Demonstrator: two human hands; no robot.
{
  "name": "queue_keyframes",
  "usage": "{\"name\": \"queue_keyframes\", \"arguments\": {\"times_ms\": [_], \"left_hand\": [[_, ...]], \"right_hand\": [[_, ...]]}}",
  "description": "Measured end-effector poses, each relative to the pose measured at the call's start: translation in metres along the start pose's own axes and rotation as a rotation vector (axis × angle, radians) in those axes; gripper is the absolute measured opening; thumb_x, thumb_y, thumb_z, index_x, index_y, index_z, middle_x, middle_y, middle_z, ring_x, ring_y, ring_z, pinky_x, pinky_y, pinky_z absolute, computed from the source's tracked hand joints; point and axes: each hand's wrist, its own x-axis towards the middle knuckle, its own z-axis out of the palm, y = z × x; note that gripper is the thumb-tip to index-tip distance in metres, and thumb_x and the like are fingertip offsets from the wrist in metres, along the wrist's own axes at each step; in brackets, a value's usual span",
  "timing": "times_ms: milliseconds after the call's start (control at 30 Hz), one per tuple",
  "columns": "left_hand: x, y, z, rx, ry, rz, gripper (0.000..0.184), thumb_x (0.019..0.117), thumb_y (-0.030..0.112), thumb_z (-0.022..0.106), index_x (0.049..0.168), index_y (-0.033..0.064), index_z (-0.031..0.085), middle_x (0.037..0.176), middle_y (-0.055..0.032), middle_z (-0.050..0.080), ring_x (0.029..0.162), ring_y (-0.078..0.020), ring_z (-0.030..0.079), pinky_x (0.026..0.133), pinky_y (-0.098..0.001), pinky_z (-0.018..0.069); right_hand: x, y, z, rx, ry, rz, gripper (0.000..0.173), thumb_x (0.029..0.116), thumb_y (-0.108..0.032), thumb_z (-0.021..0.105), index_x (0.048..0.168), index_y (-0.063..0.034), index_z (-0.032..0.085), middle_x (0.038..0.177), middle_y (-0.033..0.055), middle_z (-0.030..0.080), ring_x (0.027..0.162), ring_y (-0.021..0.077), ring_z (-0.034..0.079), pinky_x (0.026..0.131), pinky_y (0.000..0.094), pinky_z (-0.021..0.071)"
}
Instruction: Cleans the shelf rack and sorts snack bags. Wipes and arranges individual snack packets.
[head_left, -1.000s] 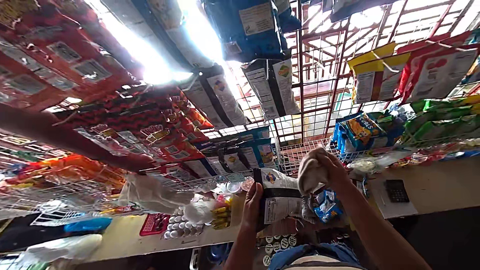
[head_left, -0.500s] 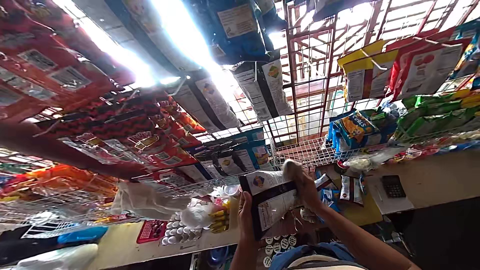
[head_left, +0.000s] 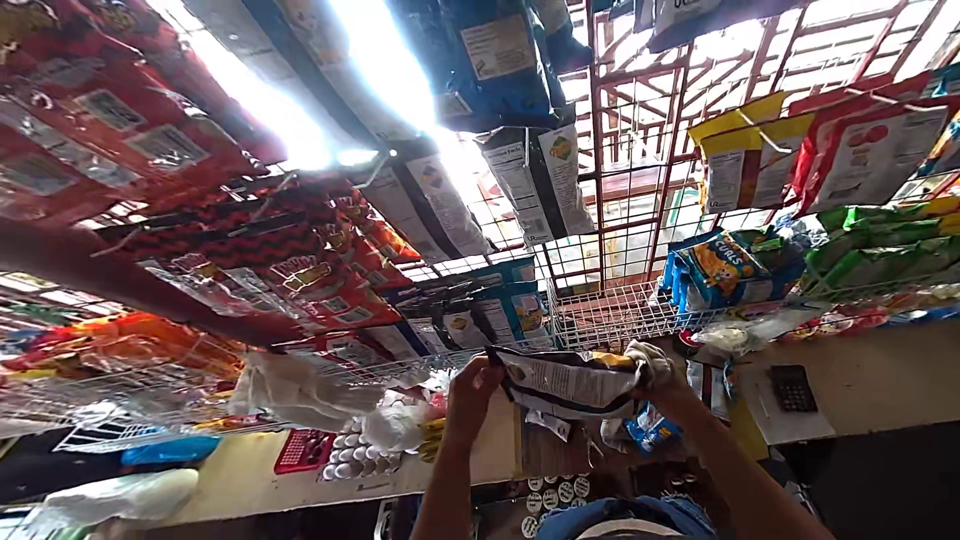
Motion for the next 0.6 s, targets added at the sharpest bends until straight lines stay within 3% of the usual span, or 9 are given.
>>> {"name": "queue_keyframes", "arguments": {"times_ms": [67,133,267,300,367,400,500,567,600], "left_hand": [[0.001,-0.006,0.009,-0.091,0.109,-0.008,0.019,0.0995,0.009,0.051,0.107,-0.0048,0.061,0.098,0.0033,0.066,0.094,0.0026,0.062,0.091,-0.0226,0.0525],[0.002,-0.015,0.022,-0.307,0.227,0.007,0.024,0.1038,0.013,0.045,0.117,-0.0044,0.054,0.112,0.0031,0.067,0.108,-0.0004,0.062,0.098,-0.026,0.0519],[0.013,-0.008,0.04,-0.672,0.423,-0.025,0.027,0.1063,0.009,0.029,0.126,0.0041,0.047,0.113,0.0041,0.067,0.1,-0.0048,0.067,0.086,-0.0276,0.0588],[0.014,-0.009,0.041,-0.729,0.404,-0.034,0.03,0.1081,0.011,0.026,0.131,0.0053,0.045,0.117,0.0028,0.066,0.104,-0.0058,0.067,0.088,-0.0275,0.0583],[0.015,-0.02,0.039,-0.818,0.268,0.014,0.038,0.1104,0.021,0.023,0.143,0.0086,0.04,0.142,-0.0026,0.058,0.129,-0.013,0.057,0.105,-0.0335,0.0509],[0.017,-0.014,0.04,-0.88,0.252,0.002,0.039,0.1109,0.025,0.023,0.142,0.013,0.043,0.148,-0.0031,0.056,0.136,-0.0153,0.054,0.11,-0.0353,0.0476],[0.03,0.056,0.047,-1.15,0.456,-0.228,0.045,0.1119,0.034,0.01,0.134,0.0082,0.04,0.139,-0.0143,0.054,0.127,-0.0237,0.056,0.101,-0.0357,0.0489],[0.038,0.014,0.044,-1.333,0.3,0.0,0.044,0.111,0.038,0.025,0.122,0.0153,0.061,0.123,-0.0128,0.072,0.116,-0.026,0.07,0.089,-0.0368,0.0602],[0.039,0.003,0.041,-1.353,0.167,0.067,0.043,0.1125,0.039,0.02,0.122,0.0175,0.055,0.119,-0.0078,0.073,0.114,-0.0214,0.07,0.087,-0.0334,0.0596]], "right_hand": [[-0.005,-0.017,0.008,-0.234,-0.035,0.001,0.052,0.0701,-0.001,0.084,0.116,0.0088,0.063,0.106,-0.0018,0.072,0.099,-0.0084,0.063,0.095,0.0134,0.051],[-0.01,-0.018,0.016,-0.364,-0.093,-0.082,0.044,0.0738,-0.006,0.083,0.111,0.0106,0.066,0.106,0.0038,0.073,0.1,-0.0068,0.064,0.095,0.0135,0.0498],[-0.02,0.017,0.038,-0.485,-0.219,-0.498,0.023,0.084,-0.013,0.073,0.097,0.0053,0.072,0.097,0.015,0.073,0.099,0.0174,0.068,0.094,0.0306,0.0537],[-0.022,0.025,0.046,-0.538,-0.226,-0.603,0.02,0.0842,-0.017,0.074,0.093,0.0007,0.073,0.093,0.013,0.073,0.097,0.0195,0.068,0.092,0.0313,0.0538],[-0.026,0.035,0.057,-0.649,-0.253,-0.724,0.017,0.0882,-0.022,0.07,0.091,-0.0058,0.072,0.091,0.0088,0.072,0.095,0.0199,0.067,0.09,0.0294,0.054],[-0.027,0.038,0.06,-0.691,-0.276,-0.745,0.015,0.0866,-0.021,0.071,0.089,-0.0062,0.072,0.09,0.0087,0.072,0.093,0.0215,0.068,0.088,0.0307,0.0553],[-0.03,0.038,0.054,-0.648,-0.305,-0.519,0.033,0.0749,-0.021,0.083,0.095,0.003,0.074,0.098,0.0164,0.074,0.1,0.0271,0.071,0.092,0.0408,0.0576],[-0.023,0.02,0.042,-0.435,-0.25,-0.222,0.063,0.0759,-0.04,0.085,0.113,0.0086,0.068,0.109,0.0111,0.073,0.106,0.0112,0.069,0.097,0.0311,0.0557],[-0.015,0.01,0.039,-0.35,-0.204,-0.135,0.08,0.0785,-0.061,0.075,0.118,0.0084,0.065,0.109,0.0045,0.073,0.102,0.0019,0.067,0.093,0.0248,0.0553]]}}
